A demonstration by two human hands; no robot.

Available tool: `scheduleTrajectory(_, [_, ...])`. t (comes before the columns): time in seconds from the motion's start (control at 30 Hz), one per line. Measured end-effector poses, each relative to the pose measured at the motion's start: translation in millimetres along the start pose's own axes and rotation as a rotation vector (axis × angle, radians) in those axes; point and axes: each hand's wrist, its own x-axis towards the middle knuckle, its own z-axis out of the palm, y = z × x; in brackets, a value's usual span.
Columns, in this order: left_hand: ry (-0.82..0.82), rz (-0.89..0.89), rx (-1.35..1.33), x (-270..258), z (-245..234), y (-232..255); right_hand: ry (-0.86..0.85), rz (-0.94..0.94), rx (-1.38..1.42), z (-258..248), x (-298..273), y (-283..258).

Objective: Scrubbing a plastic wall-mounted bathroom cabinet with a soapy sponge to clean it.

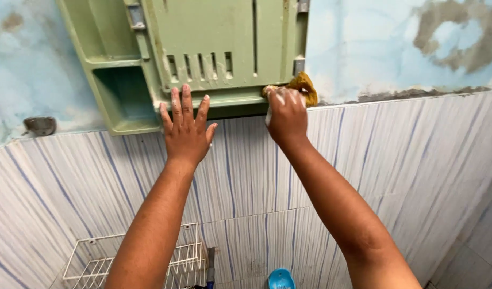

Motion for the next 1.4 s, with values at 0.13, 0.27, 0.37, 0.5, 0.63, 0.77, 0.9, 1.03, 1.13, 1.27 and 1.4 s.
scheduleTrajectory(0.13, [0.005,0.012,0.004,-7,2,-18,0.026,-0.04,0.134,6,14,-37])
scheduleTrajectory(0.27, [0.02,0.002,0.016,-15,3,-40,0.023,-0.049,0.261,5,34,-78])
scheduleTrajectory(0.37, [0.039,0.011,0.041,-19,0,-59,-0.016,-0.055,0.356,6,44,-112])
scheduleTrajectory(0.5, [0.102,0.066,0.032,-22,3,-88,-0.058,-0.116,0.437,7,63,-155])
scheduleTrajectory(0.63, [0.176,0.083,-0.05,-24,19,-119,-0.07,-0.123,0.426,16,74,-187])
scheduleTrajectory(0.77, [0.31,0.139,-0.162,-24,31,-132,-0.027,-0.133,0.428,23,78,-206])
scheduleTrajectory(0.9, [0.324,0.037,-0.371,-22,38,-134,-0.022,-0.014,0.334,30,86,-228])
scheduleTrajectory(1.03, [0.289,-0.027,-0.433,-18,42,-136,0.023,0.023,0.311,45,89,-238])
scheduleTrajectory(1.13, [0.22,-0.04,-0.497,-14,51,-139,0.034,0.025,0.303,51,91,-238])
scheduleTrajectory(1.27, [0.153,-0.034,-0.555,-11,57,-140,0.049,0.044,0.297,61,97,-236])
scheduleTrajectory(1.4, [-0.06,-0.095,-0.7,-8,34,-138,0.059,0.071,0.212,61,121,-233])
